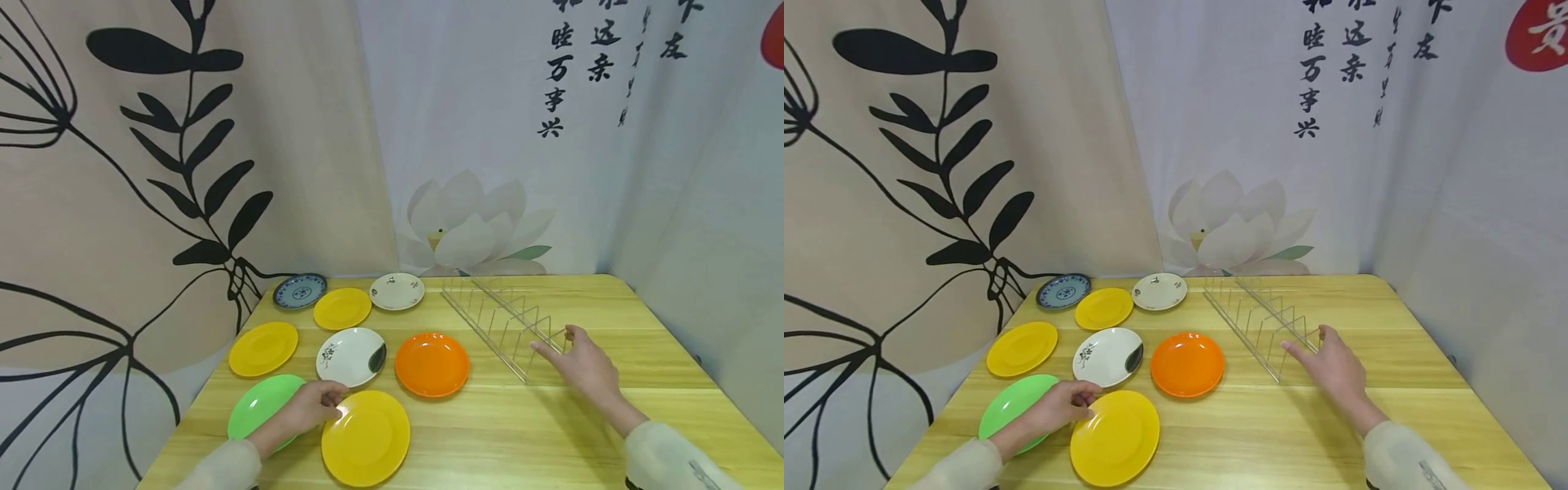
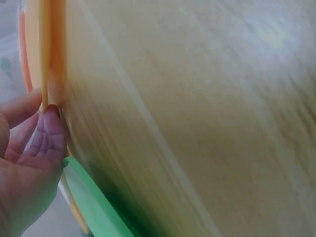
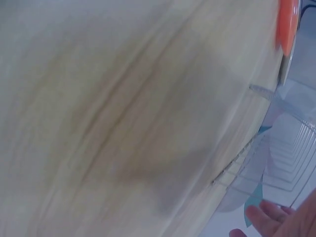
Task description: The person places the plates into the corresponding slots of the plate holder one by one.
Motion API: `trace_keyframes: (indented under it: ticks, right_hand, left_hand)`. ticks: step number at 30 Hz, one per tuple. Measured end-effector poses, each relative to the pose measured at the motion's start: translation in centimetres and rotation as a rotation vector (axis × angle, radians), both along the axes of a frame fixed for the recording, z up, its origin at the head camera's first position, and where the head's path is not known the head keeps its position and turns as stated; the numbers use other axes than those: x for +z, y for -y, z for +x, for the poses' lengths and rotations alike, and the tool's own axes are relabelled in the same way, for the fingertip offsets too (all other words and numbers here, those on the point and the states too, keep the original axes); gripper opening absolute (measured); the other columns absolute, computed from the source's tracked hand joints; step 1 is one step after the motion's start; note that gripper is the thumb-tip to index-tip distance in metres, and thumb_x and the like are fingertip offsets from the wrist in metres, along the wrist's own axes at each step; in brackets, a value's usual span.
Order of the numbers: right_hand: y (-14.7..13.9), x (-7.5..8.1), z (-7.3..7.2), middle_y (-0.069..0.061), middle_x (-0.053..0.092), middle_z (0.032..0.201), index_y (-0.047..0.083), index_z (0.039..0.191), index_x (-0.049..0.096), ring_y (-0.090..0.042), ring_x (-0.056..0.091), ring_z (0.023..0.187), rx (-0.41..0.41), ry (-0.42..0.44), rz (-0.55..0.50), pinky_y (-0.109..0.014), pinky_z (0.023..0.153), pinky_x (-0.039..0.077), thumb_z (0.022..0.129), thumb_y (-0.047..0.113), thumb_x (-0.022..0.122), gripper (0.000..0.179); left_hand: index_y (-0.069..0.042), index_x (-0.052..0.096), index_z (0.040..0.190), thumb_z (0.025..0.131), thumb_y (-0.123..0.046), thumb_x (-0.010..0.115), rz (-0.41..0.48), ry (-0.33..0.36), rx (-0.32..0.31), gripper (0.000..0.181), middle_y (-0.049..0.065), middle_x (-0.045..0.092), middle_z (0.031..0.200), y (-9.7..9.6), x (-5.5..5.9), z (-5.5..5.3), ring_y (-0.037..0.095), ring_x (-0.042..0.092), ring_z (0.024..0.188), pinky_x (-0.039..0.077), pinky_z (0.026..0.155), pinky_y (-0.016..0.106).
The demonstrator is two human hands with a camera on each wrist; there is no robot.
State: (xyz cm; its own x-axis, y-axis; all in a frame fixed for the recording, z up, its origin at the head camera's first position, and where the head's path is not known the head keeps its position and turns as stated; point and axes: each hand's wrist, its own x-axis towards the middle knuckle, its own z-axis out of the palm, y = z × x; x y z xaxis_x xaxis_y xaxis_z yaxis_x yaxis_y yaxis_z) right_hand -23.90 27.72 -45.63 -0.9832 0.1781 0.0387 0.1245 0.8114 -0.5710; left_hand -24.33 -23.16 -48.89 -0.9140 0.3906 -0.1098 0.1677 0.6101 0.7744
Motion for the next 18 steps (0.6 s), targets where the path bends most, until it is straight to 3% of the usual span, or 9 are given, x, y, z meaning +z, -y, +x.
trace_keyframes:
  ticks: [2, 9, 13, 18]
  right_hand:
    - [-0.2, 0.0, -0.2, -0.032, 0.037, 0.148, -0.009, 0.150, 0.023, -0.053, 0.052, 0.114, 0.011, 0.007, 0.011, -0.032, 0.054, 0.045, 0.083, 0.082, 0.047, 0.115]
    - [-0.9, 0.2, -0.6, -0.030, 0.035, 0.150, -0.008, 0.151, 0.021, -0.050, 0.056, 0.110, 0.039, 0.024, 0.022, -0.035, 0.052, 0.045, 0.085, 0.081, 0.046, 0.113]
    - [-1.2, 0.3, -0.9, -0.029, 0.036, 0.151, -0.008, 0.152, 0.021, -0.054, 0.049, 0.119, 0.061, 0.021, 0.044, -0.049, 0.067, 0.049, 0.086, 0.079, 0.045, 0.111]
    - [-1.5, 0.2, -1.4, -0.029, 0.034, 0.151, -0.008, 0.152, 0.021, -0.057, 0.042, 0.124, 0.086, 0.028, 0.033, -0.066, 0.085, 0.043, 0.087, 0.078, 0.045, 0.110]
  left_hand:
    - [0.003, 0.067, 0.119, 0.082, 0.000, 0.075, 0.020, 0.022, 0.005, 0.038, 0.003, 0.063, 0.095, 0.0, 0.3, 0.1, 0.018, 0.057, 0.087, 0.052, 0.073, 0.028]
    - [0.001, 0.068, 0.120, 0.085, -0.001, 0.071, 0.154, 0.198, 0.035, 0.035, 0.007, 0.063, 0.100, 0.5, 1.1, 0.1, 0.021, 0.055, 0.091, 0.053, 0.077, 0.032]
    - [0.001, 0.065, 0.122, 0.088, -0.004, 0.069, 0.233, 0.293, 0.037, 0.034, 0.009, 0.063, 0.104, 1.0, 1.7, 0.0, 0.021, 0.058, 0.093, 0.056, 0.078, 0.036]
    - [0.004, 0.059, 0.125, 0.091, -0.006, 0.067, 0.327, 0.355, 0.005, 0.037, 0.011, 0.064, 0.111, 1.2, 2.5, -0.4, 0.023, 0.062, 0.096, 0.056, 0.083, 0.038]
